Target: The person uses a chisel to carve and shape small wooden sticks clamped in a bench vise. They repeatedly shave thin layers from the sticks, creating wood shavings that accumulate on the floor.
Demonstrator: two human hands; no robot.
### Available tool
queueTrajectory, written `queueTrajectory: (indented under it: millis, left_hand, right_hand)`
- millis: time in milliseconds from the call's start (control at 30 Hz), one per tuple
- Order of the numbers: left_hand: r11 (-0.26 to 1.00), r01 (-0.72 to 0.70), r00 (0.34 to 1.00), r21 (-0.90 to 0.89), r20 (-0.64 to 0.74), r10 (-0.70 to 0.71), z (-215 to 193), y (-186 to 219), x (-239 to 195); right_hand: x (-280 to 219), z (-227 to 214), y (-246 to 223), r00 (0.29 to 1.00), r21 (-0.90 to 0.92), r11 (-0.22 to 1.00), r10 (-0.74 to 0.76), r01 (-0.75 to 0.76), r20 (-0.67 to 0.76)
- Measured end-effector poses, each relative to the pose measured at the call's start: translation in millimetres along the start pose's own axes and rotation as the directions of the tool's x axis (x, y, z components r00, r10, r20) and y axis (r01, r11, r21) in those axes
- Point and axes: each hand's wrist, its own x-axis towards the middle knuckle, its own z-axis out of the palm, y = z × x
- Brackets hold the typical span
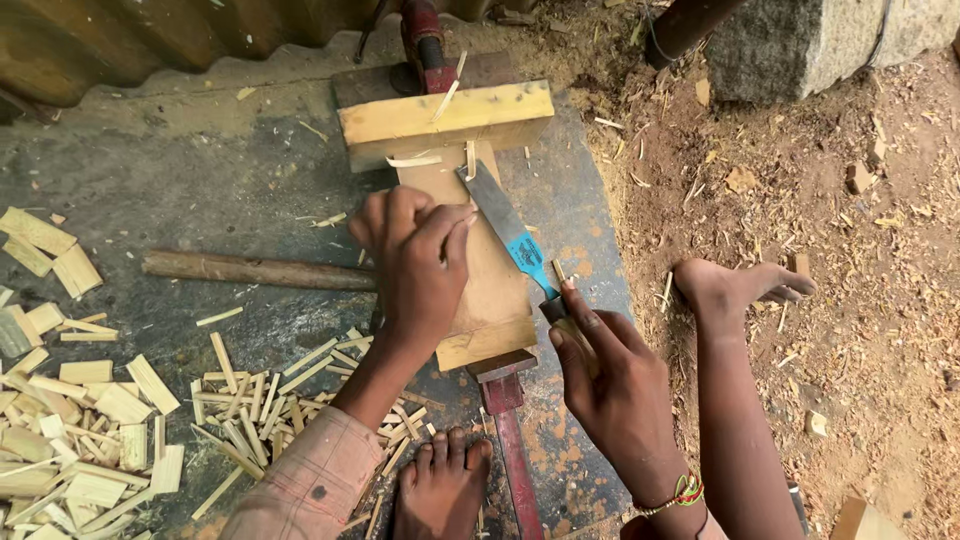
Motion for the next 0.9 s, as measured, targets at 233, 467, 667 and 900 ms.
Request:
queueTrajectory:
  millis: [233, 467, 667, 900]
  left_hand:
    - [0.996, 0.044, 0.997, -0.078, 0.065, -0.039, 7, -4, 6]
    - [0.981, 0.13, 0.985, -0.141, 0.13, -0.112, 10, -10, 5]
    - [0.981, 0.141, 0.982, -0.135, 0.148, -0.12, 11, -14, 3]
    - [0.98, 0.168, 0.982, -0.107, 0.11, -0.156, 10, -11, 11]
  right_hand:
    - [-6, 13, -6, 0.999, -0.004, 1.0, 0.01, -0.01, -0.047]
    - [-4, 24, -5, 0.996, 0.029, 0.998, 0.053, -0.051, -0.073]
    - [4, 39, -2, 0.991, -0.046, 0.992, 0.114, -0.117, -0.064]
    - [12, 30, -5, 0.923, 0.005, 0.924, 0.382, -0.382, 0.045]
